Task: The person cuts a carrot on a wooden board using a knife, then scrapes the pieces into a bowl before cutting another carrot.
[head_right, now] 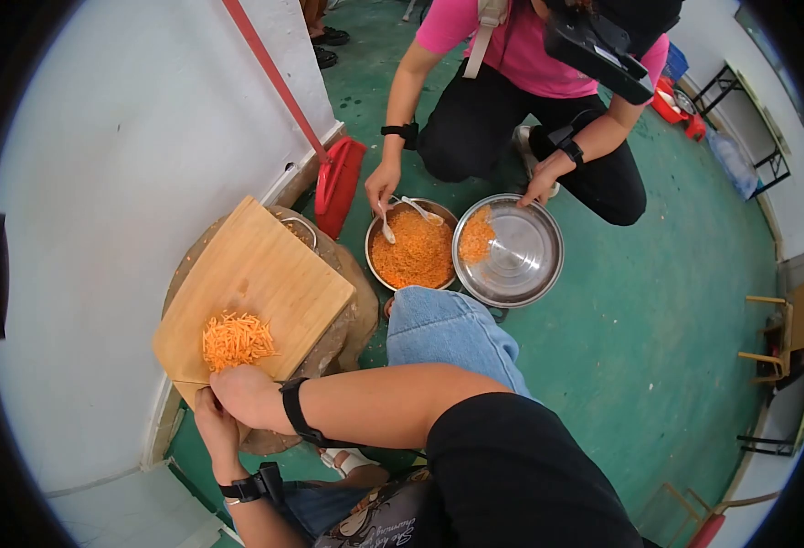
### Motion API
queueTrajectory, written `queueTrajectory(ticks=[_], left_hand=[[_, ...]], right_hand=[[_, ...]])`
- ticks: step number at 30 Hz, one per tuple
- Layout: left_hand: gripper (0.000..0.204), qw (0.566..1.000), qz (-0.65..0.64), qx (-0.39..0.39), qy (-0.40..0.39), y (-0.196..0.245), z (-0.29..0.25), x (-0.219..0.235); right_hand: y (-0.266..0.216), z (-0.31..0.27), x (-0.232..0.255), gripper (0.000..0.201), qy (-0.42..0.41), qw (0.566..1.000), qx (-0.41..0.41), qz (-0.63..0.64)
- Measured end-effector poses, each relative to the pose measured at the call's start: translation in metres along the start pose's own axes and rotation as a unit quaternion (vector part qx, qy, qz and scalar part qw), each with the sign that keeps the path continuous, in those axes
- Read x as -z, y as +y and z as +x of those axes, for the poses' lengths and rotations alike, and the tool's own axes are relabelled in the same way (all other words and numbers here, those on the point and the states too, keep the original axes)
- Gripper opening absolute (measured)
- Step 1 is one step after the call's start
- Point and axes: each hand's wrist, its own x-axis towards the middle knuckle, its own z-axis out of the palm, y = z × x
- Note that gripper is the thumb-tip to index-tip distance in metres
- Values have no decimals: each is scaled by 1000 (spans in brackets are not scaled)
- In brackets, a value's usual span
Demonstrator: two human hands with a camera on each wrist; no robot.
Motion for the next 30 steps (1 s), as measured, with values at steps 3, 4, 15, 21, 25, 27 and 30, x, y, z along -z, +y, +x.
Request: queueTrajectory(ticks=[3, 4, 15, 21, 25, 27, 30], left_hand=[[13, 1000, -5, -11, 6, 2, -1, 0], [13, 1000, -5, -10, 6, 2, -1, 0], [15, 1000, -19, -3, 6, 4, -1, 1], [15, 1000, -10, -8, 15, 3, -1, -1], [14, 1000, -22, -1, 12, 7, 0, 0], [13, 999, -3, -26, 25, 3, -1, -1], [12, 999, -5, -27, 32, 4, 0, -2]], right_hand=[[0, 0, -1, 18, 4, 1000, 1, -2], [0, 0, -1, 18, 7, 1000, 0, 0], [0, -1, 2, 18, 0, 1000, 6, 17], [1, 1, -2, 18, 6, 1000, 3, 13], [0, -1, 3, 18, 0, 1000, 5, 2], [-1, -2, 3, 18, 1, 1000, 6, 3], [1, -1, 0, 18, 17, 1000, 13, -3]])
